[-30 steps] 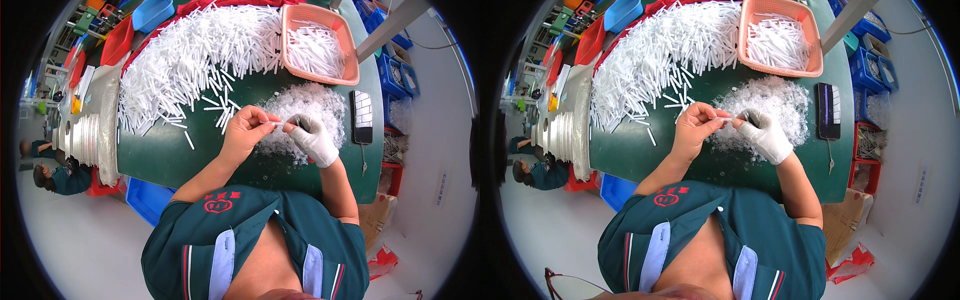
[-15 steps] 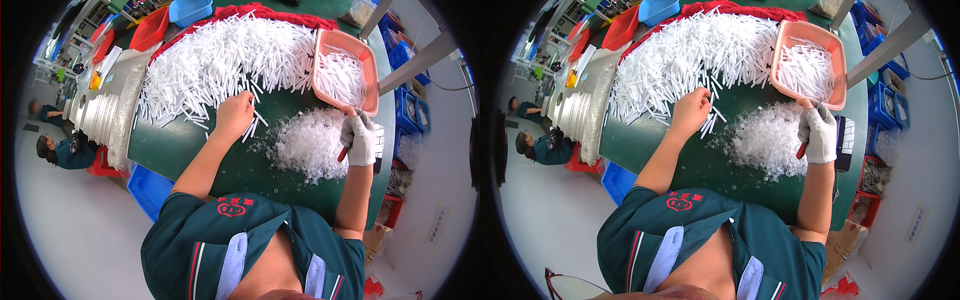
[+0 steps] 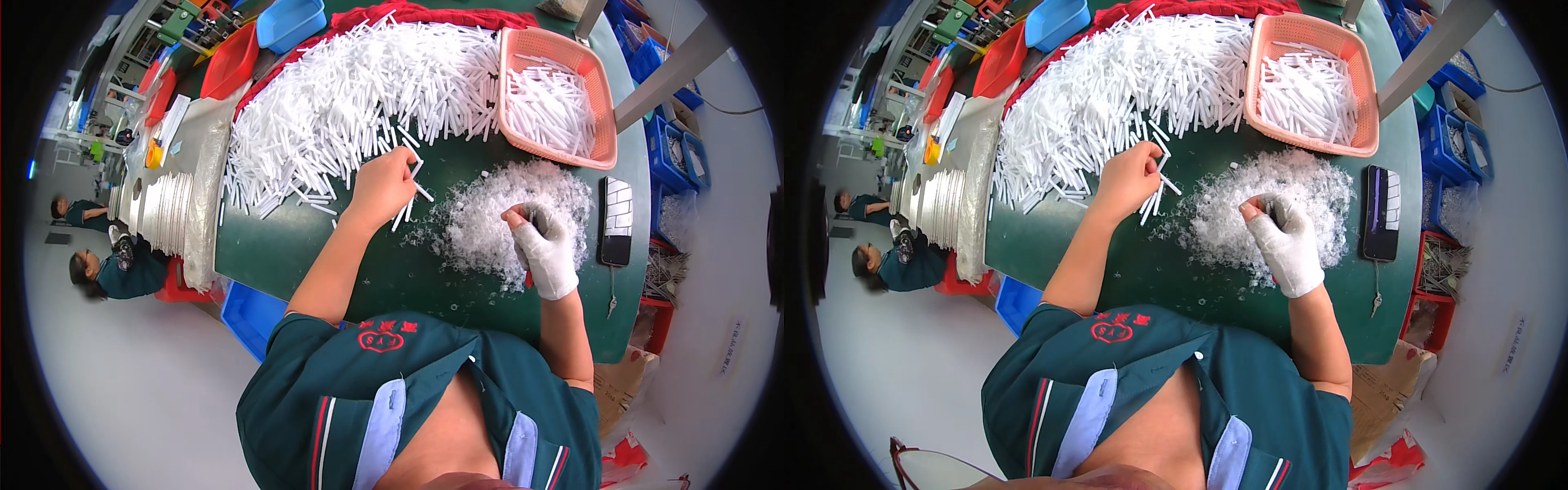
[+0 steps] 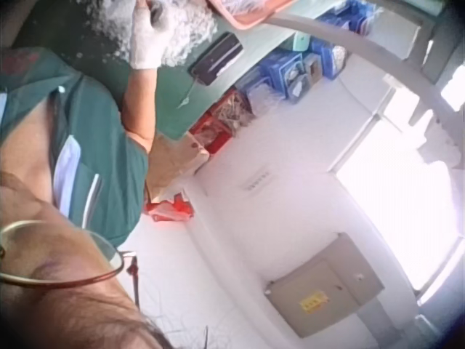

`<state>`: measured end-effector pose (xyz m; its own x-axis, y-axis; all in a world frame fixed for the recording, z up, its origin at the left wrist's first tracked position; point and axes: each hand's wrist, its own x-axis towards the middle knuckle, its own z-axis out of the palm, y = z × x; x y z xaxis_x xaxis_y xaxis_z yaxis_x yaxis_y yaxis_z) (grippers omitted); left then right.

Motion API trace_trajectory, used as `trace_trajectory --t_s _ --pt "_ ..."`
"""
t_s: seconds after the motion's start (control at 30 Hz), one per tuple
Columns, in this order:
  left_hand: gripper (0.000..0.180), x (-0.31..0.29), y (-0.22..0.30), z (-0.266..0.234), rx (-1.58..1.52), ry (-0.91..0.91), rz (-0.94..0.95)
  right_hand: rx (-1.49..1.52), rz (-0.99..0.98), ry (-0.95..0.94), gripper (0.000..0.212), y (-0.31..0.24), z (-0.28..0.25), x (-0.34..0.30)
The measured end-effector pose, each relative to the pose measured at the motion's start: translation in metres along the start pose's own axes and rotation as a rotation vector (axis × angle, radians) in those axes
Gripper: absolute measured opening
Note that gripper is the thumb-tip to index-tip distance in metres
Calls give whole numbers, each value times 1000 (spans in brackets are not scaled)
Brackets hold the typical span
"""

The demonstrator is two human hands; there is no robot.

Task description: The person picks up plastic tubes from the workbench and trims their edges one by one using a small hand cutter, accumulating shavings on the table.

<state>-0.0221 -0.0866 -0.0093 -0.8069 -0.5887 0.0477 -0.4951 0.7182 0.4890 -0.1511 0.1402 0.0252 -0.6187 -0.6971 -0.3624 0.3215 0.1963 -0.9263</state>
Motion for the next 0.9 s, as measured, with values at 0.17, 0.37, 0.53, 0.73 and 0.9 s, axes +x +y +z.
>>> trace_trajectory --t_s 0.17,0.37,0.53,0.73,0.9 --pt "27 -21 31 -10 -1032 -269 -88 -319 -202 -41 14 4 3 -4" --pt "31 -37 49 3 -1300 -441 -63 -441 -291 -49 16 3 4 -5" --pt "19 -47 69 4 -881 -273 170 -599 -372 -49 28 0 11 -10" --pt "14 -48 72 11 -659 -33 367 -731 -427 -28 32 -2 14 -13" --pt "26 -47 72 11 -609 16 450 -784 -472 -21 30 0 12 -13"
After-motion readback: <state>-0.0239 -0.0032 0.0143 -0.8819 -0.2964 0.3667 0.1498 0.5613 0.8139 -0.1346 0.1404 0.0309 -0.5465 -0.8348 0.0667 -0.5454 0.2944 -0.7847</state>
